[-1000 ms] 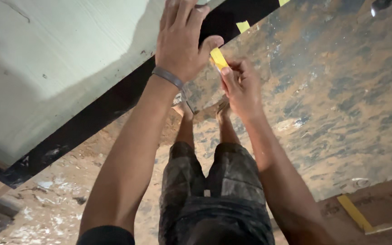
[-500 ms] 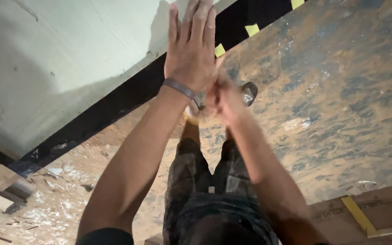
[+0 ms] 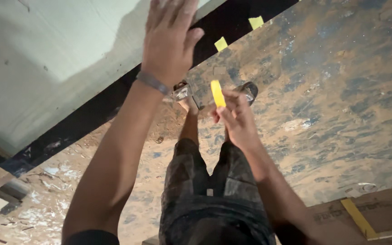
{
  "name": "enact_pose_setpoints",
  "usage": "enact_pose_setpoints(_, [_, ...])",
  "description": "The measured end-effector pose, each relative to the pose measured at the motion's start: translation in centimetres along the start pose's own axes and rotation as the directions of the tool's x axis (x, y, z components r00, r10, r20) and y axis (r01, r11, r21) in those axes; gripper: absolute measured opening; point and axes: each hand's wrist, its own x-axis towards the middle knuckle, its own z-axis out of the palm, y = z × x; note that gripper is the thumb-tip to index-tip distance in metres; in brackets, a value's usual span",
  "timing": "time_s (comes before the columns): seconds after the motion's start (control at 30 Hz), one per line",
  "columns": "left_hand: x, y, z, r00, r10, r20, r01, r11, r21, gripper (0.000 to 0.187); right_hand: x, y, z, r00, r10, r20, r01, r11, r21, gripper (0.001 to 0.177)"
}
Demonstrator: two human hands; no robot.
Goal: The person applies yellow tape in a zigzag pattern along a black strip on a large white board. They repeatedly tear off pieces of tape and press them onto the surface.
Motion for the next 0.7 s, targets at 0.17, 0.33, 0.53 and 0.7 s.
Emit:
enact_pose_setpoints(0.17, [-1.5, -0.8, -1.6, 0.998, 0.062, -0.003, -0.062, 0.996, -0.064, 0.052, 3.1, -5.4, 3.6, 0.999, -0.028, -0.039, 0.024, 0.996, -0.092, 0.027])
enact_pose_setpoints(0.33, [-1.8, -0.6, -1.6, 0.996, 0.082, 0.043, -0.082, 0.997, 0.009, 0.075, 3.9, -5.8, 5.3, 0.996, -0.035, -0.082, 0.018, 0.981, -0.191, 0.025])
enact_pose_setpoints(0.53, [-1.7, -0.3, -1.4, 0.993, 0.024, 0.115, -0.035, 0.995, 0.094, 0.075, 4.8, -5.3, 5.4, 0.991, -0.009, -0.131, -0.023, 0.97, -0.244, 0.019])
enact_pose_setpoints(0.7, [-2.7, 0.4, 0.0, 0.997, 0.028, 0.073, -0.049, 0.954, 0.296, 0.086, 9.4, -1.7, 5.5, 0.976, 0.042, -0.214, -0.125, 0.913, -0.389, 0.011])
